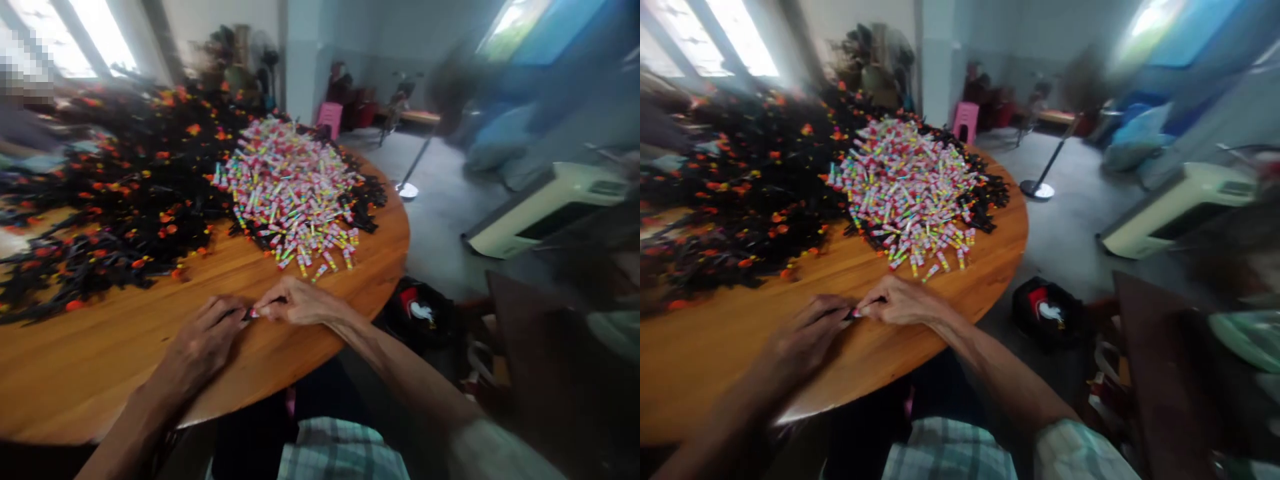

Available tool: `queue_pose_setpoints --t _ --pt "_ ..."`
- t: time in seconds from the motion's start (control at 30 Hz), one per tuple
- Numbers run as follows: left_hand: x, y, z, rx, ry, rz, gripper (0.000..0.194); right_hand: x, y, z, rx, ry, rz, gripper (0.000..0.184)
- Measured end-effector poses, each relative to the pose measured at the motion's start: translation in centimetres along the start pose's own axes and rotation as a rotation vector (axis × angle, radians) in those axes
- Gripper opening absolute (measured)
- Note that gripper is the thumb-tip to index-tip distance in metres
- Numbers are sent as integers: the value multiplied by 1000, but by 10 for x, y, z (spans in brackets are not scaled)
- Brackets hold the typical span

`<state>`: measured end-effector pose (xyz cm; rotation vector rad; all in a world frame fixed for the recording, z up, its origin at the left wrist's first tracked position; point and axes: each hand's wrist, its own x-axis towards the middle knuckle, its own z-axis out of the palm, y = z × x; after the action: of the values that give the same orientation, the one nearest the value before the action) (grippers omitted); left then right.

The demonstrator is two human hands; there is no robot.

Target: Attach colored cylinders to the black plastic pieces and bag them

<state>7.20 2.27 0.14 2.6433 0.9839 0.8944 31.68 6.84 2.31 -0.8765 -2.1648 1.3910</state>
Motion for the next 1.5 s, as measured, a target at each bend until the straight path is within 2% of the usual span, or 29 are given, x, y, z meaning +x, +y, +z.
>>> queue_pose_setpoints --t 0.07,0.17,0.2,0.27,0.33,0.4,0.5,0.57,0.6,0.67,0.7,0.77,0.83,0.9,1.0,1.07,1.13,1.23,1.3,1.43,1.5 --pt "3 2 2 37 51 -19 24 1 -5 1 -3 23 -21 27" --pt "2 20 -6 137 177 -6 19 -15 -10 6 -96 116 -62 32" --pt "-3 27 -12 183 208 -16 18 -23 -8 6 -159 185 -81 33" --pt "-21 41 -30 303 268 -114 19 -39 5 4 -317 453 -105 32" --pt "-55 57 -49 456 345 -268 20 -50 22 -2 -606 704 -84 32" --pt "-103 69 -68 615 413 -452 19 -57 32 -6 -918 819 23 32" --pt "-180 65 -97 814 448 -797 18 -60 32 -6 -1150 816 197 34" --pt "-211 49 -112 905 378 -914 28 -58 27 -4 -1178 796 280 35" --pt "-218 40 -116 940 352 -932 34 -57 26 -3 -1182 789 310 35" --pt "-209 24 -117 948 346 -911 41 -56 26 -1 -1186 783 335 33" --pt "-194 17 -113 921 369 -881 40 -57 27 -1 -1187 785 331 32" --pt "-153 2 -103 806 340 -778 36 -60 30 -2 -1193 793 281 31" --pt "-105 -16 -92 766 225 -691 33 -63 35 -4 -1195 799 198 31" --pt "-66 -37 -83 786 17 -652 37 -65 37 -6 -1183 802 152 29" --pt "-34 -61 -75 833 -103 -685 41 -66 37 -6 -1158 801 194 28" --pt "-28 -66 -72 842 -104 -698 37 -65 34 -4 -1156 793 227 29" --pt "-29 -62 -68 843 -116 -697 32 -64 32 -3 -1145 794 248 30" --pt "-34 -41 -60 821 -137 -676 29 -64 29 -3 -1122 785 252 31" --pt "-39 -24 -53 761 -103 -644 27 -65 28 -3 -1110 784 245 32" --pt "-49 -4 -53 592 27 -564 40 -65 23 -2 -1110 784 252 32" --pt "-52 -5 -61 566 18 -515 46 -64 20 -2 -1121 770 290 35"
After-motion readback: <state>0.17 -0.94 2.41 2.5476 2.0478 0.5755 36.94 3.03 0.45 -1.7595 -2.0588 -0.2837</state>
